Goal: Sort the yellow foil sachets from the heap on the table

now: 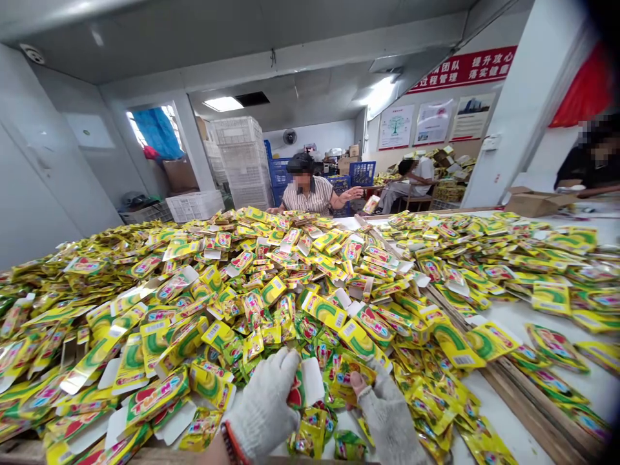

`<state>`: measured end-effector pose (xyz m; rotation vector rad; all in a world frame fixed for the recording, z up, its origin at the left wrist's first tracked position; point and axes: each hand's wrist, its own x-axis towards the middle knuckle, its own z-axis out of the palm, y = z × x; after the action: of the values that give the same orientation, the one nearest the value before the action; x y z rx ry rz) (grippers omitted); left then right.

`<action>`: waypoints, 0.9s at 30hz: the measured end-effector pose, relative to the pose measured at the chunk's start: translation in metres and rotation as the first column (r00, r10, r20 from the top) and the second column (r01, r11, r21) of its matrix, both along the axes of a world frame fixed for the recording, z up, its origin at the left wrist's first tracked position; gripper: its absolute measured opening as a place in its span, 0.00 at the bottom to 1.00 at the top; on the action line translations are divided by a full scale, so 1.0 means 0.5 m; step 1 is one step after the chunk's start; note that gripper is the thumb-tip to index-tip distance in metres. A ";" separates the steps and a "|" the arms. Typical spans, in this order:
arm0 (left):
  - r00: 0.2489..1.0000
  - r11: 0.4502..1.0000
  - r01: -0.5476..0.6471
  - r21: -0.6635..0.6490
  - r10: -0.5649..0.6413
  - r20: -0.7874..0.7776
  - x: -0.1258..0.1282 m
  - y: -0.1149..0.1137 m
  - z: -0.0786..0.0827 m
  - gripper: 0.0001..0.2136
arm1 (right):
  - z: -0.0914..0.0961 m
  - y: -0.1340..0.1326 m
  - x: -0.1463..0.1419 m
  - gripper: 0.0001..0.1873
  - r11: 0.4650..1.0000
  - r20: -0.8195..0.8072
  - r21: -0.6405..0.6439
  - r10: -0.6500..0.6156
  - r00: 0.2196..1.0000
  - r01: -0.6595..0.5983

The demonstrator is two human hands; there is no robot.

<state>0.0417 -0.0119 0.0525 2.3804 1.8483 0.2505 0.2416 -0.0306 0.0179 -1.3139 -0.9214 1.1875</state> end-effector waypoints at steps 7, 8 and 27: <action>0.996 0.994 -0.020 -0.110 0.010 -0.093 0.048 -0.027 0.012 0.36 | -0.011 -0.012 0.034 0.21 0.988 0.436 0.100 0.064 0.898 -0.119; 0.994 0.994 0.005 -0.107 -0.017 -0.108 0.050 -0.028 0.014 0.36 | -0.004 -0.012 0.041 0.19 0.980 0.497 0.098 0.104 0.862 -0.175; 0.987 0.992 0.106 -0.068 -0.097 0.128 0.075 -0.048 -0.061 0.32 | -0.019 -0.023 0.040 0.14 0.958 0.735 0.178 0.023 0.678 -0.227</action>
<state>0.0789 -0.0360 0.0221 2.3435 1.6476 0.3071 0.2616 -0.0421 0.0084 -1.5438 -1.7112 0.5688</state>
